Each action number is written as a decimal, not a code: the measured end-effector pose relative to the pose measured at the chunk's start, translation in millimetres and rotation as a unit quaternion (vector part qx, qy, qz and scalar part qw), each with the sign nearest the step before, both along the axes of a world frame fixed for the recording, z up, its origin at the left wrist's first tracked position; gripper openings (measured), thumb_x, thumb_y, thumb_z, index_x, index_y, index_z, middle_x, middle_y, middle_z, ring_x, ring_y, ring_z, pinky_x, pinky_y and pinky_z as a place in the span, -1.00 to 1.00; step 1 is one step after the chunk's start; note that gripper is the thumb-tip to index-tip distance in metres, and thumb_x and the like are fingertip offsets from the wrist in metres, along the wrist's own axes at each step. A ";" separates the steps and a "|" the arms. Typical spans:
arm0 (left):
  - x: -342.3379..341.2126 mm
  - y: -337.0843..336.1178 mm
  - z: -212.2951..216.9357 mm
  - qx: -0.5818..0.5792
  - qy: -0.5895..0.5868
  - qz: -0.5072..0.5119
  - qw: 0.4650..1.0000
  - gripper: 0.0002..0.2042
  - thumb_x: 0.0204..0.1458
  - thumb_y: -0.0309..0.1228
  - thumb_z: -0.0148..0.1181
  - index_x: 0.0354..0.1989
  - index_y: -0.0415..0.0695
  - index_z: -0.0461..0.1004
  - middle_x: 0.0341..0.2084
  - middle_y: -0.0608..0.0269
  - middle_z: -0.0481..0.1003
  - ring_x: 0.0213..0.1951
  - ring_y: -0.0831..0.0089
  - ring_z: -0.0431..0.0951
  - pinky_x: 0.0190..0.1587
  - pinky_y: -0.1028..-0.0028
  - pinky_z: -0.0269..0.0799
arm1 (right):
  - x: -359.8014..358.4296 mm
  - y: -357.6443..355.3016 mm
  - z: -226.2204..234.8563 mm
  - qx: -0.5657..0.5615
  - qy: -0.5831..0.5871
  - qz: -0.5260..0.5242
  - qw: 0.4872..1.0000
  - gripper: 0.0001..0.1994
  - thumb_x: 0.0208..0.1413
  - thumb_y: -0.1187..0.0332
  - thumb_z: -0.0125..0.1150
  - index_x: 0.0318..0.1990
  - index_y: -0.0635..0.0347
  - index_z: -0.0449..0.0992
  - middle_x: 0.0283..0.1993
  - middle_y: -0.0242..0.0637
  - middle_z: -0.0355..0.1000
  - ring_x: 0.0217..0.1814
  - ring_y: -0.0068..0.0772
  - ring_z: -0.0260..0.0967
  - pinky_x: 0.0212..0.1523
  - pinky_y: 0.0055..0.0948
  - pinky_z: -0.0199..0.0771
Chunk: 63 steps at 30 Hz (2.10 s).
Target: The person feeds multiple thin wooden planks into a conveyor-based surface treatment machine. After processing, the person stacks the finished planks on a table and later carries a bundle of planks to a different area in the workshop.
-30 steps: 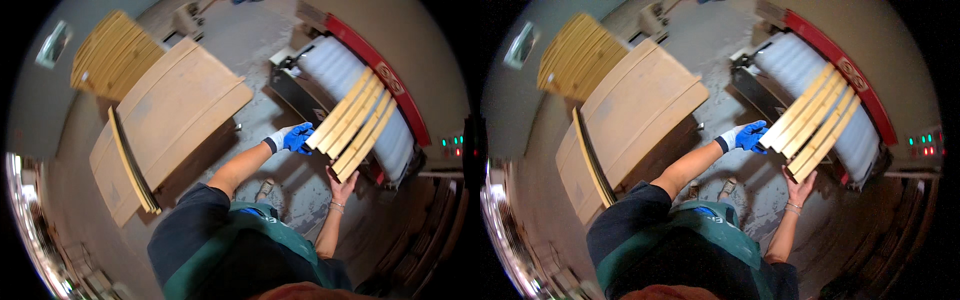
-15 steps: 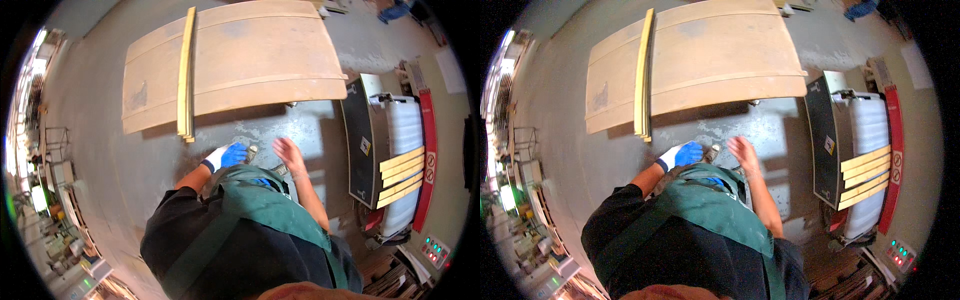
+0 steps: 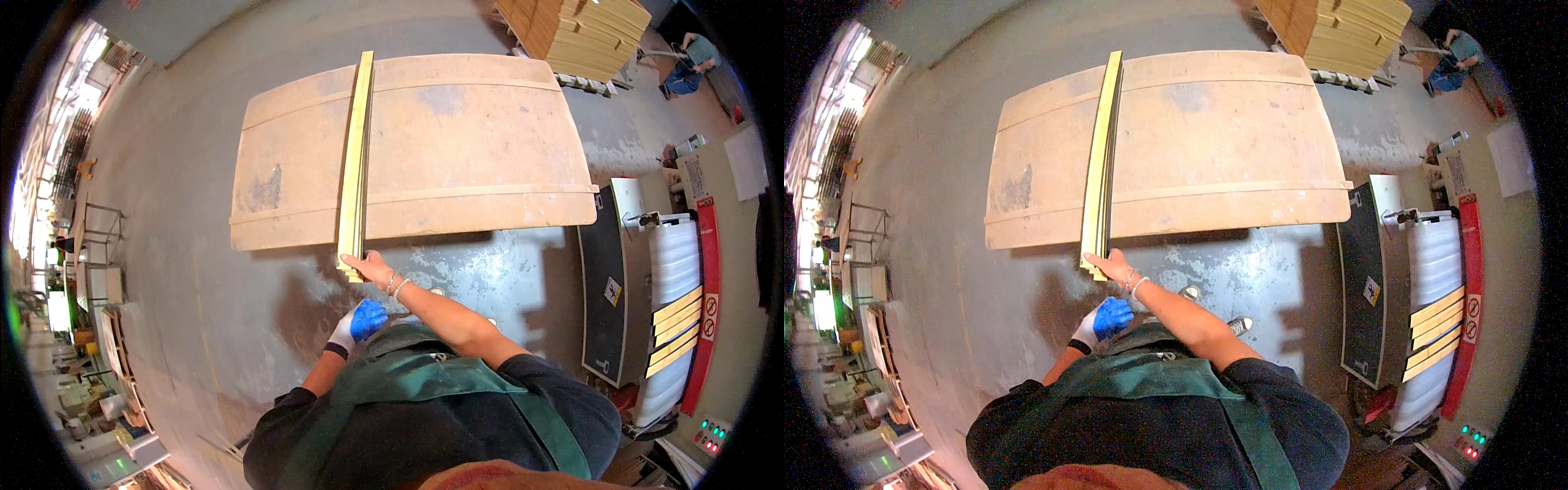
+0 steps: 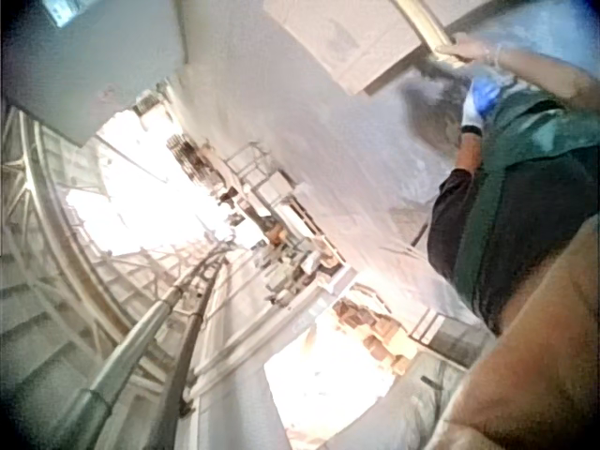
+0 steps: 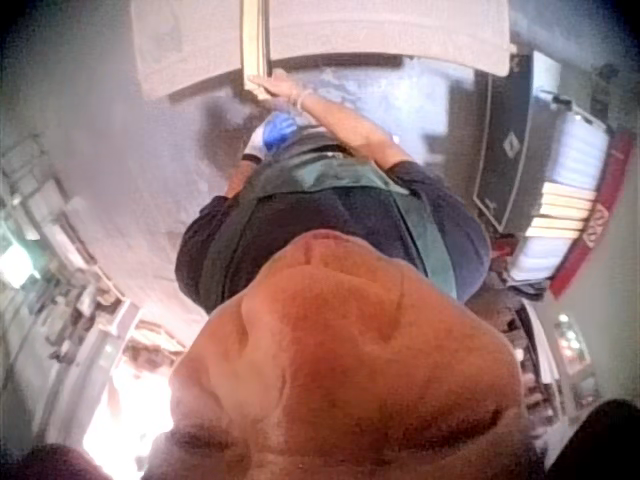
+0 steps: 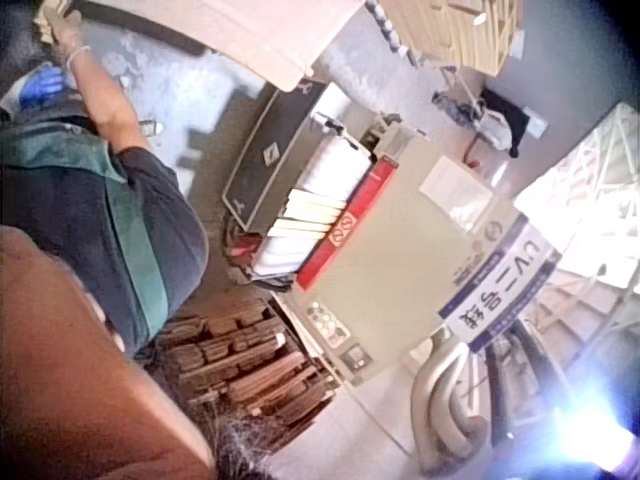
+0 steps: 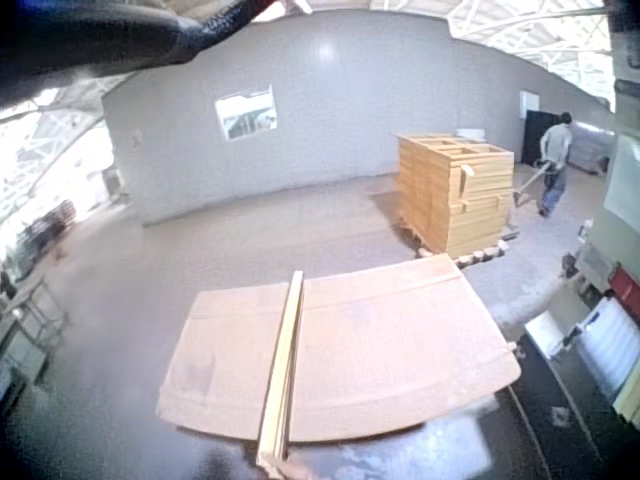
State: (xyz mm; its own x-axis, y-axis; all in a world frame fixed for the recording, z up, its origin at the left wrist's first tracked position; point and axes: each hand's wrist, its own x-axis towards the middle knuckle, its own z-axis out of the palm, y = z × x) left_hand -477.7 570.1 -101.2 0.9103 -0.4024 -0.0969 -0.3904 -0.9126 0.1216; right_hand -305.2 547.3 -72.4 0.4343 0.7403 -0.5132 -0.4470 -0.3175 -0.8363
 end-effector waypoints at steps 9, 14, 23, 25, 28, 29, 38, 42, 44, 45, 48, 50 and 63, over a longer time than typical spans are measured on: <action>72.4 5.4 -10.7 -0.854 0.317 0.340 0.234 -0.35 0.21 0.21 -0.18 0.18 -0.14 0.30 0.18 -0.01 0.36 0.16 0.11 0.39 0.21 0.11 0.29 | 47.5 -172.8 28.6 0.022 -0.001 0.031 0.999 -0.37 0.09 -0.01 0.29 0.05 0.48 0.44 -0.14 -0.23 0.49 -0.14 -0.53 0.40 -0.19 -0.56 0.41; 186.9 -22.0 34.4 -0.882 0.285 0.298 0.226 -0.13 0.03 0.37 -0.06 0.27 -0.17 0.20 0.13 0.00 0.40 0.13 0.05 0.41 0.17 0.02 0.35 | 40.2 -287.9 69.8 -0.008 0.008 0.009 1.000 -0.38 0.08 0.04 0.31 0.12 0.44 0.43 -0.15 -0.32 0.48 -0.15 -0.54 0.38 -0.17 -0.57 0.40; 239.4 -125.2 40.0 -0.863 0.299 0.297 0.279 -0.51 0.14 0.00 0.19 0.05 -0.13 0.34 -0.10 0.07 0.51 -0.04 0.14 0.53 0.07 0.04 0.47 | -20.1 -426.3 77.7 -0.074 -0.108 -0.062 0.989 -0.16 -0.02 -0.06 0.40 0.24 0.46 0.28 0.16 -0.02 0.38 0.19 -0.24 0.30 0.20 -0.32 0.29; 256.0 -154.3 44.6 -0.855 0.320 0.259 0.314 -0.54 0.16 -0.03 0.18 0.04 -0.13 0.35 -0.10 0.08 0.51 -0.04 0.15 0.53 0.07 0.04 0.47 | -38.1 -441.3 74.3 -0.083 -0.125 -0.094 0.984 -0.08 -0.07 -0.08 0.41 0.30 0.42 0.18 0.19 0.04 0.34 0.22 -0.11 0.30 0.24 -0.25 0.27; 274.5 -203.8 65.1 -0.844 0.325 0.203 0.375 -0.52 0.21 -0.10 0.13 0.10 -0.26 0.35 -0.09 0.02 0.50 -0.02 0.16 0.52 0.08 0.18 0.46 | -76.6 -434.8 67.5 -0.244 -0.288 -0.152 0.913 -0.04 -0.12 -0.05 0.42 0.32 0.38 0.10 0.21 0.15 0.28 0.26 0.09 0.25 0.25 -0.13 0.25; 280.8 -224.4 73.7 -0.839 0.344 0.186 0.379 -0.52 0.21 -0.11 0.13 0.09 -0.27 0.35 -0.10 0.02 0.50 -0.03 0.17 0.52 0.07 0.19 0.47 | -89.0 -430.2 79.4 -0.294 -0.326 -0.186 0.879 -0.02 -0.15 0.01 0.41 0.34 0.37 0.03 0.23 0.24 0.21 0.27 0.21 0.20 0.25 -0.06 0.23; 332.9 -390.3 40.0 -0.670 0.591 0.076 0.443 -0.62 0.18 -0.16 0.19 -0.03 -0.25 0.41 -0.30 0.01 0.55 -0.24 0.17 0.59 -0.10 0.22 0.57 | -118.4 -418.8 31.5 -0.194 -0.222 -0.558 0.776 -0.37 -0.27 0.44 0.31 0.10 0.36 0.35 -0.04 -0.02 0.42 0.02 -0.15 0.39 0.05 -0.28 0.39; 300.8 -441.9 39.8 -0.586 0.641 0.047 0.494 -0.72 0.19 -0.17 0.19 -0.11 -0.13 0.48 -0.36 0.15 0.56 -0.34 0.37 0.59 -0.29 0.41 0.57 | -147.9 -404.4 8.2 -0.178 -0.204 -0.635 0.724 -0.47 -0.24 0.48 0.31 0.01 0.37 0.41 -0.13 -0.16 0.46 -0.07 -0.29 0.41 -0.03 -0.34 0.42; 298.7 -452.6 36.6 -0.555 0.647 0.015 0.523 -0.78 0.20 -0.19 0.17 -0.18 -0.08 0.52 -0.41 0.30 0.55 -0.39 0.52 0.56 -0.40 0.52 0.47 | -147.7 -402.6 12.1 -0.178 -0.154 -0.641 0.730 -0.51 -0.22 0.51 0.30 -0.01 0.36 0.43 -0.14 -0.22 0.47 -0.11 -0.35 0.41 -0.06 -0.38 0.42; 295.2 -459.5 34.7 -0.567 0.651 0.008 0.505 -0.80 0.21 -0.20 0.17 -0.21 -0.05 0.54 -0.44 0.40 0.55 -0.43 0.61 0.54 -0.46 0.59 0.41 | -147.3 -400.7 4.2 -0.122 -0.131 -0.670 0.721 -0.52 -0.20 0.51 0.29 -0.01 0.36 0.43 -0.14 -0.24 0.47 -0.12 -0.38 0.42 -0.08 -0.40 0.43; 296.1 -458.4 34.8 -0.563 0.670 -0.041 0.481 -0.80 0.25 -0.25 0.11 -0.09 -0.07 0.52 -0.38 0.45 0.55 -0.38 0.64 0.53 -0.36 0.59 0.42 | -135.7 -391.9 -19.3 0.030 -0.086 -0.747 0.658 -0.59 -0.13 0.54 0.26 -0.03 0.37 0.44 -0.19 -0.31 0.47 -0.18 -0.48 0.41 -0.17 -0.46 0.44; 285.7 -445.1 46.6 -0.546 0.680 -0.101 0.479 -0.73 0.27 -0.26 0.07 0.05 -0.09 0.45 -0.20 0.42 0.53 -0.21 0.65 0.52 -0.15 0.60 0.40 | -129.5 -389.3 -26.6 0.107 -0.096 -0.796 0.588 -0.68 -0.09 0.56 0.24 -0.10 0.39 0.47 -0.29 -0.34 0.46 -0.27 -0.56 0.40 -0.30 -0.50 0.44; 246.2 -361.0 59.1 -0.433 0.676 -0.017 0.595 -0.72 0.15 -0.29 0.24 -0.07 -0.22 0.53 -0.32 0.33 0.57 -0.31 0.61 0.54 -0.27 0.56 0.47 | -74.7 -415.3 20.5 0.021 -0.079 -0.829 0.553 -0.89 -0.10 0.55 0.25 -0.37 0.38 0.53 -0.46 -0.38 0.46 -0.46 -0.56 0.41 -0.45 -0.51 0.39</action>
State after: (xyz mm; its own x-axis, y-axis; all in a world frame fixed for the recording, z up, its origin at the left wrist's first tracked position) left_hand -231.5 209.1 -42.1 0.2250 -0.8505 -0.4754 0.5835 -0.2732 0.7648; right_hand -379.9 132.0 -51.9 0.5703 -0.7336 -0.3696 -0.0146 0.4408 -0.8975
